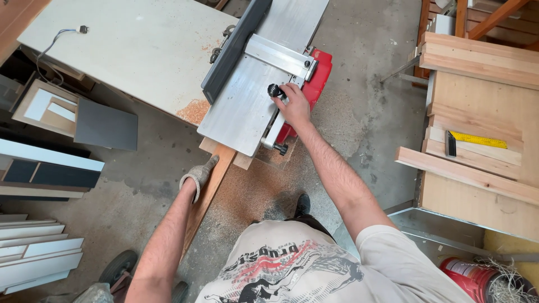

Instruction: Feeding wooden boards through a jointer machine to smooth and flatten them, then stacking the finished boards.

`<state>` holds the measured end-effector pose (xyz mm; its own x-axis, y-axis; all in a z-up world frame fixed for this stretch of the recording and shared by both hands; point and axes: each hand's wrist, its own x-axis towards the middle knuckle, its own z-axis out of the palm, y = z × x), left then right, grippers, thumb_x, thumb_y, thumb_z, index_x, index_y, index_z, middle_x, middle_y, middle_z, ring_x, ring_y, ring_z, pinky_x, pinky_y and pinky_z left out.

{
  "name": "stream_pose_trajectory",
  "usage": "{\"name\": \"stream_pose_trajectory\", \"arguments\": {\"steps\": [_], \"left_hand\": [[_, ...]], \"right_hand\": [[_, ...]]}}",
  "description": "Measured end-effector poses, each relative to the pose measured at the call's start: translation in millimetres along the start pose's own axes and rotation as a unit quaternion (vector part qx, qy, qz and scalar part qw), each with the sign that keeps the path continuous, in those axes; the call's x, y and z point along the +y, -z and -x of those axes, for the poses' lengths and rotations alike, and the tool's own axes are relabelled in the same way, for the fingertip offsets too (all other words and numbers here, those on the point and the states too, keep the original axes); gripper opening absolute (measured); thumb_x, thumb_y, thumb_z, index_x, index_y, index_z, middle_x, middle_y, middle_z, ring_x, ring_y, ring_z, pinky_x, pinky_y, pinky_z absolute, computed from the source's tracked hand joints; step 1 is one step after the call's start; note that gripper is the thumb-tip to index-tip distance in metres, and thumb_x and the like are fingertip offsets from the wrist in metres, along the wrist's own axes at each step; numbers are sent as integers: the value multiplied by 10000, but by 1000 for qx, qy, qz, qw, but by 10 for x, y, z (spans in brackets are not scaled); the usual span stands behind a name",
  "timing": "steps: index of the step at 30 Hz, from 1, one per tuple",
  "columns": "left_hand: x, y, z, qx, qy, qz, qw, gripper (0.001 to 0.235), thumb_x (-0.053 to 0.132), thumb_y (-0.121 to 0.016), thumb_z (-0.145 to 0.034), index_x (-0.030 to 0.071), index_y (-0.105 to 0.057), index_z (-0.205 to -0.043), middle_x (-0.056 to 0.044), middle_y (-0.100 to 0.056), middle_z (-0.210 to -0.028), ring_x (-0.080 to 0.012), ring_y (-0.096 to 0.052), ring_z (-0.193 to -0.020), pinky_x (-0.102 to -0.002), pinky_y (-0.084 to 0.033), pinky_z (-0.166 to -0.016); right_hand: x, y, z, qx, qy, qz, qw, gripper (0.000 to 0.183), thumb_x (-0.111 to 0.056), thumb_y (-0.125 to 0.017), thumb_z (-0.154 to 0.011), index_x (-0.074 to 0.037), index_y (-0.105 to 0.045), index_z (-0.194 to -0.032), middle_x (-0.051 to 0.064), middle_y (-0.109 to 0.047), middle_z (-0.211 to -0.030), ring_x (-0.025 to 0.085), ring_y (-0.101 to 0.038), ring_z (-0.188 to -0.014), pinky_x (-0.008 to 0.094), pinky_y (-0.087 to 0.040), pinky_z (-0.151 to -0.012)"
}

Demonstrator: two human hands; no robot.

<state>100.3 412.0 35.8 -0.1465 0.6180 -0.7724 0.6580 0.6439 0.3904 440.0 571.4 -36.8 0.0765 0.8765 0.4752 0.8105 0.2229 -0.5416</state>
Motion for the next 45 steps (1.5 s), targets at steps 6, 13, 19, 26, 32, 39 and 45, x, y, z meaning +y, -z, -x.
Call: {"name": "stream_pose_trajectory", "arguments": {"steps": [6,13,19,26,32,39,45], "left_hand": [[-23,-37,-76,-1,-4,7,1000,1134,859,-524,-843,-87,-508,-1470,-279,-488,-1520,-372,-410,-1460,-472,-333,-1216],[143,-35,-3,6,-24,7,1000,1115,856,-530,-839,-62,-508,-1473,-253,-488,-1531,-368,-389,-1476,-468,-286,-1241],[-177,-103,-558,3,-50,-18,999,1083,854,-544,-836,-54,-560,-1426,-245,-537,-1483,-358,-435,-1438,-464,-316,-1216],[-562,-10,-807,-23,-92,-59,994,968,812,-587,-843,-23,-654,-1328,-269,-605,-1393,-409,-528,-1346,-494,-423,-1143],[-958,144,519,-62,-23,-22,998,818,547,-679,-839,-60,-616,-1383,-303,-581,-1441,-460,-506,-1378,-541,-460,-1141],[-1601,-170,106,-40,35,288,956,467,411,-729,-854,40,-692,-1134,-151,-732,-1032,-291,-660,-902,-433,-555,-783],[-1484,-235,22,8,4,298,954,589,355,-902,-780,-42,-714,-1173,-223,-661,-1071,-379,-636,-927,-413,-578,-611]], "right_hand": [[1,-50,17,7,-1,1,1000,449,-457,-829,-845,-280,-694,-1235,-45,-623,-1263,219,-682,-1152,374,-583,-968],[2,-54,4,5,-8,-2,1000,450,-459,-823,-848,-280,-693,-1241,-39,-619,-1273,225,-677,-1163,375,-580,-975],[6,-44,22,8,-4,3,1000,449,-459,-827,-843,-285,-696,-1236,-49,-623,-1272,211,-680,-1160,361,-579,-970],[-33,-1,50,-6,-15,-4,1000,445,-452,-814,-863,-271,-689,-1250,-33,-620,-1285,229,-677,-1169,375,-575,-982],[-110,96,-26,-5,-13,-15,1000,456,-427,-823,-853,-246,-695,-1250,5,-627,-1288,264,-675,-1173,413,-578,-981],[-337,329,-66,-97,-79,-66,990,496,-390,-749,-919,-134,-666,-1335,43,-593,-1406,241,-614,-1221,463,-548,-973],[-18,-27,13,-1,-3,-3,1000,449,-451,-816,-860,-263,-694,-1249,-20,-628,-1279,221,-671,-1185,372,-572,-988]]}}
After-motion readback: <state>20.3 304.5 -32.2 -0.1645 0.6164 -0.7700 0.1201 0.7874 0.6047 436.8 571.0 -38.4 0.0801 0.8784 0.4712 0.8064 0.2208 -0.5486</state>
